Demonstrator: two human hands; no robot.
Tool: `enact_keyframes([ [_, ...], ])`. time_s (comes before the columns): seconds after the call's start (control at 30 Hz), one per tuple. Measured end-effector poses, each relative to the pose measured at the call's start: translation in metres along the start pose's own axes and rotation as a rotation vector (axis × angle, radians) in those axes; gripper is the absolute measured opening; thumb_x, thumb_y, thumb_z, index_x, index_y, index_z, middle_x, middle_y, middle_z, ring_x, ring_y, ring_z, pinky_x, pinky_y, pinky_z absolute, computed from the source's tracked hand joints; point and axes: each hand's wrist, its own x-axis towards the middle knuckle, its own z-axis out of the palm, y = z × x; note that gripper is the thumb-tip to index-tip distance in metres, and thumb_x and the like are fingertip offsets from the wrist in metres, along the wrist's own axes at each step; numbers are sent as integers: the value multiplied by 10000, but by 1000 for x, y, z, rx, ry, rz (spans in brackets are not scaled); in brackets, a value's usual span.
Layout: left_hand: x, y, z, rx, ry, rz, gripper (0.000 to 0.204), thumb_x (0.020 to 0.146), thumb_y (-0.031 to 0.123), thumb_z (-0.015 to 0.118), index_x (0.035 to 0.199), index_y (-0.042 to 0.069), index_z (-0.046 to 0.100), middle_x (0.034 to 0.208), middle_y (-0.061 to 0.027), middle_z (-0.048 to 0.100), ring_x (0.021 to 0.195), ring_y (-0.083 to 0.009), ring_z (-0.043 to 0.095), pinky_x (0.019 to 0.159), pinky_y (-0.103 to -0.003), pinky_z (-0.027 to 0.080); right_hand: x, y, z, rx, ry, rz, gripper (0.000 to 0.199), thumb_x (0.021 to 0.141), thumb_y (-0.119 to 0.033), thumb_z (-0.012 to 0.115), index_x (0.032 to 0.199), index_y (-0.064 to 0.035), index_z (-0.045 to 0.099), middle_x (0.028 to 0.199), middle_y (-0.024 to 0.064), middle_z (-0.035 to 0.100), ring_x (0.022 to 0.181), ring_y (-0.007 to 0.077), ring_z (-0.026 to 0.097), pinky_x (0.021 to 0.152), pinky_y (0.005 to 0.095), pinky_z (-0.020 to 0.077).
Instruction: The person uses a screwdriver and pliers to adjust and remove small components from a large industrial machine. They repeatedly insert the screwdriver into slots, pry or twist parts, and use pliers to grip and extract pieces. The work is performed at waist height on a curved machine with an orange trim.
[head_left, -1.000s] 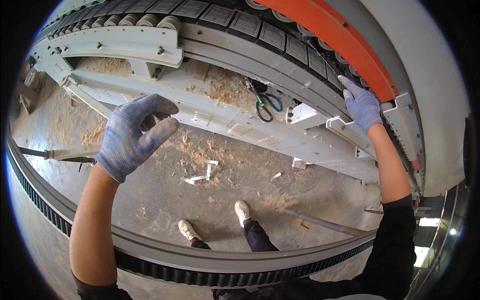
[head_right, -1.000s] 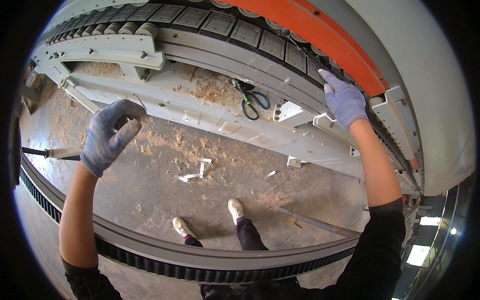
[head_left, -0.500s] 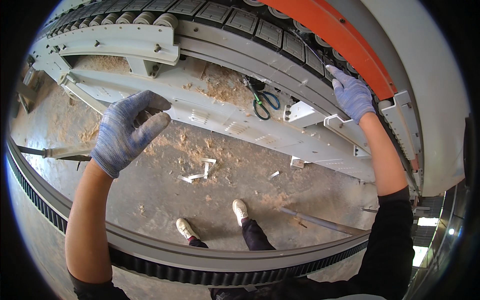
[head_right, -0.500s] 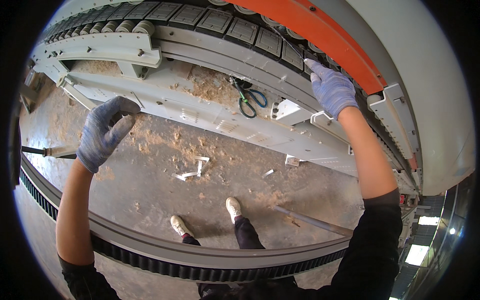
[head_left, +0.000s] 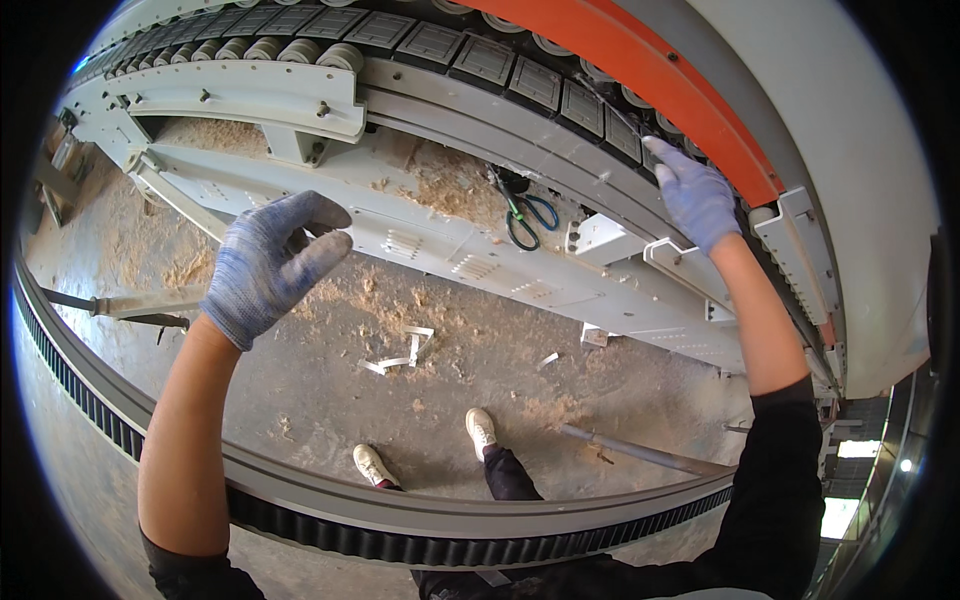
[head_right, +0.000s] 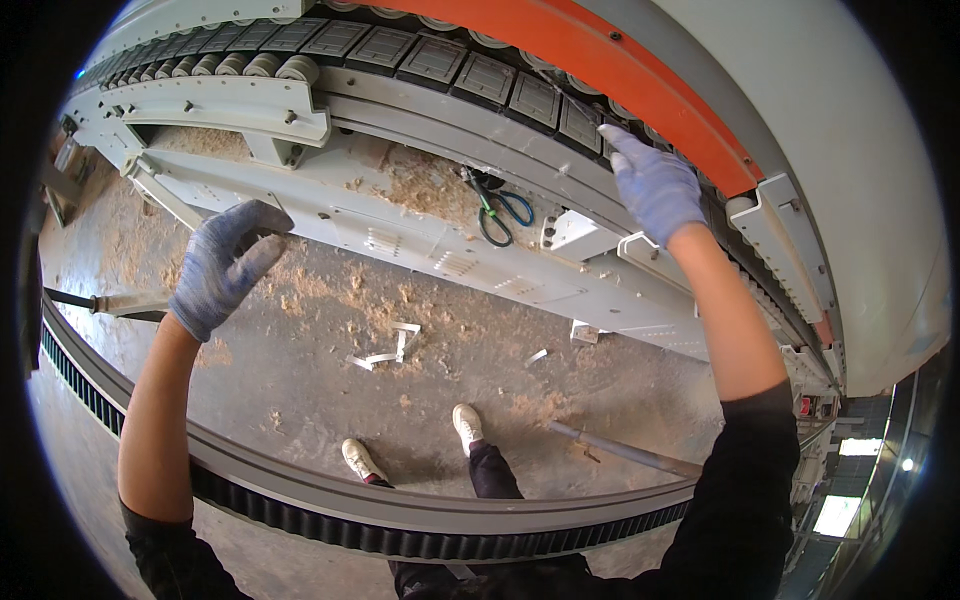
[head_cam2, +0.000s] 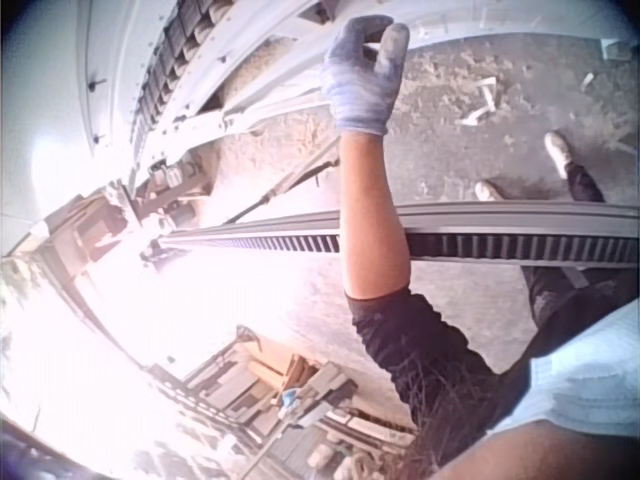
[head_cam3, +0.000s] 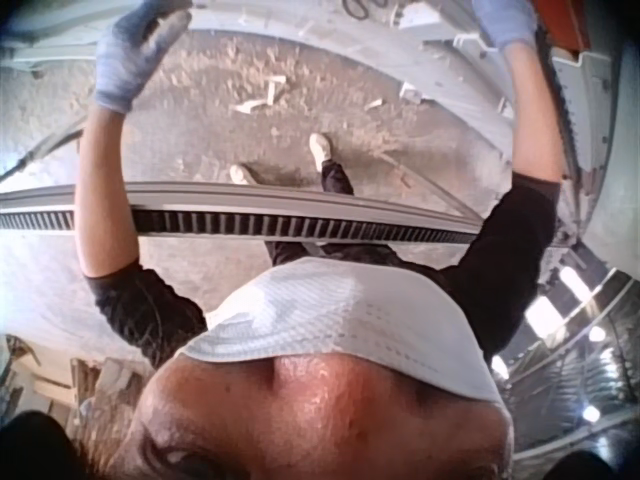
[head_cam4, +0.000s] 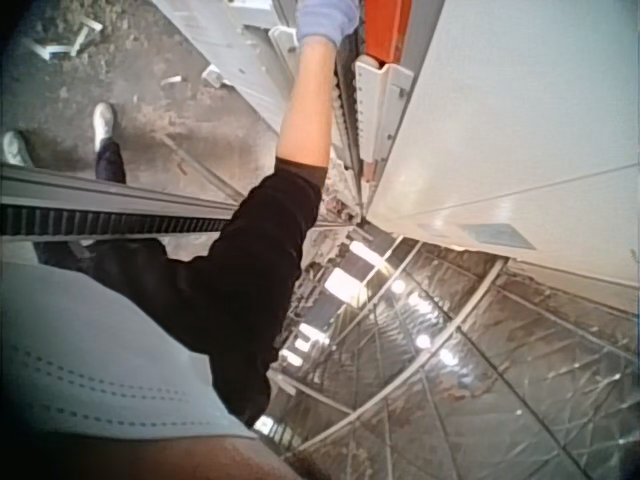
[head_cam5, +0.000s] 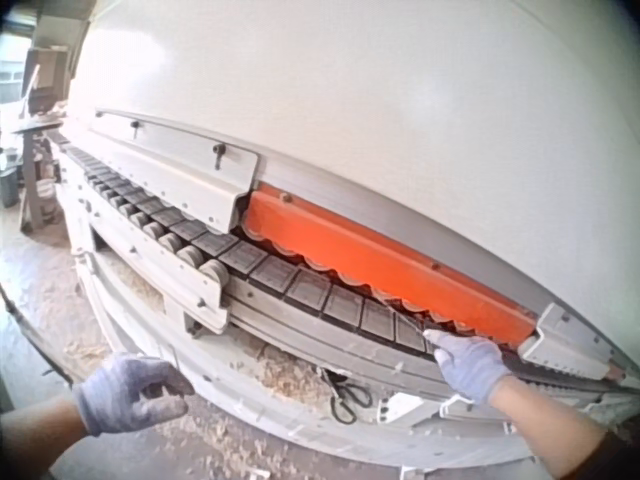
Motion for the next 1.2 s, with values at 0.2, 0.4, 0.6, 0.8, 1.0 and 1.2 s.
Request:
enact_keyframes([
  [0.2, 0, 0, -4, -4, -14, -11, 316, 868, 286, 670, 1001, 0, 677, 872, -117, 705, 791, -188, 667, 757, -325, 536, 2, 1, -12, -96, -260, 148, 395, 963, -295, 457, 1350, -314, 531, 949, 180, 689, 906, 352, 656, 862, 461, 505],
  [0.4, -1, 1, -1, 6, -8, -11, 323, 863, 297, 675, 1003, 6, 679, 860, -115, 702, 764, -184, 663, 743, -316, 534, -17, 14, -22, -78, -248, 221, 402, 953, -282, 474, 1350, -301, 537, 1082, 183, 670, 1049, 364, 615, 1007, 458, 431],
  [0.6, 1, -5, 1, -12, 12, 16, 337, 864, 318, 679, 998, 8, 676, 854, -112, 706, 737, -177, 658, 716, -311, 530, 0, 4, -5, 46, -133, 112, 389, 961, -289, 466, 1342, -286, 548, 1029, 194, 675, 970, 369, 634, 933, 458, 473],
  [0.8, 0, -11, 0, -31, 23, 44, 333, 874, 324, 676, 996, 14, 678, 843, -99, 706, 732, -171, 654, 709, -306, 527, 1, 6, 6, 40, -153, 166, 396, 963, -299, 459, 1349, -281, 545, 964, 196, 678, 899, 367, 643, 870, 451, 496],
  [1.0, 1, -9, 1, -10, 21, 54, 342, 876, 338, 670, 988, 15, 677, 845, -96, 703, 725, -167, 644, 706, -301, 524, -9, 32, 20, 174, -3, 3, 406, 952, -259, 470, 1345, -210, 555, 922, 180, 680, 838, 320, 647, 832, 412, 502],
  [1.2, 1, -9, 2, 55, 16, 73, 380, 886, 392, 650, 981, 25, 681, 844, -91, 702, 707, -164, 635, 702, -297, 525, -19, 26, 35, 701, -26, 158, 394, 954, -191, 492, 1338, -131, 560, 692, 72, 554, 606, 125, 518, 628, 292, 480],
])
